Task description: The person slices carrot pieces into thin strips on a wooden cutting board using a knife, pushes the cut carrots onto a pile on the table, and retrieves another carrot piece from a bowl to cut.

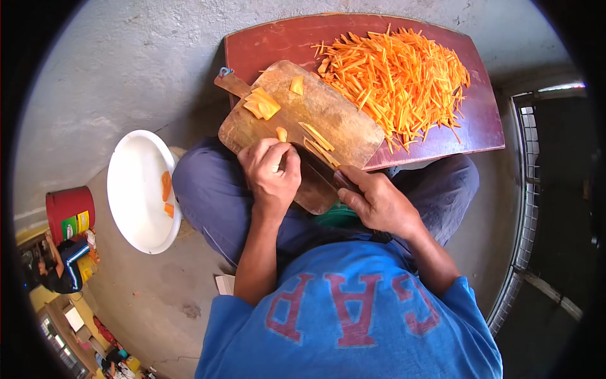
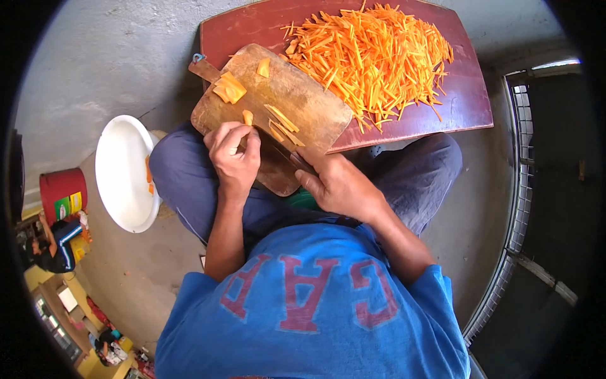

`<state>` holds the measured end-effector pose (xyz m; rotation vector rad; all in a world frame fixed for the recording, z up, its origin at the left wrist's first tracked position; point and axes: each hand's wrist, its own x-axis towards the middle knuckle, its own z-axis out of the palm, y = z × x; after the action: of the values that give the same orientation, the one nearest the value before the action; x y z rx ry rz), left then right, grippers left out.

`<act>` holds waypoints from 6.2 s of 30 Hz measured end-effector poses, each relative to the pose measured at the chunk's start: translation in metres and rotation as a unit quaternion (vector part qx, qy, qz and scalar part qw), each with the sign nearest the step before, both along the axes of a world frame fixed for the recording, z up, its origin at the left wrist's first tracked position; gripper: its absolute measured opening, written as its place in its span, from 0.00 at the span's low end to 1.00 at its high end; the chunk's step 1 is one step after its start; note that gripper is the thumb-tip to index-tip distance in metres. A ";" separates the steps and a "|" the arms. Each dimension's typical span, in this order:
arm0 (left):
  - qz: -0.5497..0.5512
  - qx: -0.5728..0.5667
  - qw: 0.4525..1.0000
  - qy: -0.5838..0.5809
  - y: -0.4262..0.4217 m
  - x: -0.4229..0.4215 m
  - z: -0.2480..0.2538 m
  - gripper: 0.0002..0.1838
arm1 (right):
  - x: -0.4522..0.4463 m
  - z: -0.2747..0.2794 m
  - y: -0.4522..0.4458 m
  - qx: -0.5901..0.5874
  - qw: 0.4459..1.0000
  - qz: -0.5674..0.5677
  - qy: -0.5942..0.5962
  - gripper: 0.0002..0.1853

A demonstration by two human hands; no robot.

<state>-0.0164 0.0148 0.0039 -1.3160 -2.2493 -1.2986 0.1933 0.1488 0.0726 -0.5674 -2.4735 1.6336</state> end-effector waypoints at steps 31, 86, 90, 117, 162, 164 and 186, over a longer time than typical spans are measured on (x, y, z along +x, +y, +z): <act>-0.252 -0.200 0.941 0.102 0.199 -0.026 0.036 0.26 | 0.048 0.003 0.065 0.502 0.864 -0.022 0.016 0.28; -0.154 -0.147 0.972 -0.102 0.014 0.004 -0.005 0.14 | 0.004 0.024 0.012 0.061 0.995 -0.037 -0.062 0.22; -0.144 -0.076 0.984 -0.070 0.017 0.010 -0.008 0.12 | 0.010 0.024 0.010 0.084 0.995 -0.027 -0.048 0.22; -0.176 -0.069 0.977 -0.100 0.014 0.000 -0.015 0.16 | -0.018 0.019 0.003 0.164 0.985 0.000 -0.044 0.23; -0.057 0.021 0.980 -0.188 0.008 -0.004 -0.003 0.03 | 0.002 0.011 -0.001 0.066 0.997 -0.028 -0.013 0.23; -0.034 0.031 0.978 -0.206 0.005 -0.007 -0.005 0.03 | 0.000 0.006 0.004 0.047 0.998 -0.027 -0.022 0.22; -0.304 -0.174 0.936 0.039 0.174 -0.018 0.076 0.29 | 0.057 0.019 0.065 0.465 0.884 -0.043 -0.014 0.29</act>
<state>-0.0340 0.1890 0.0802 -2.2820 -2.1594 -0.9858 0.2505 0.2135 0.0915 -0.5163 -2.7722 0.2624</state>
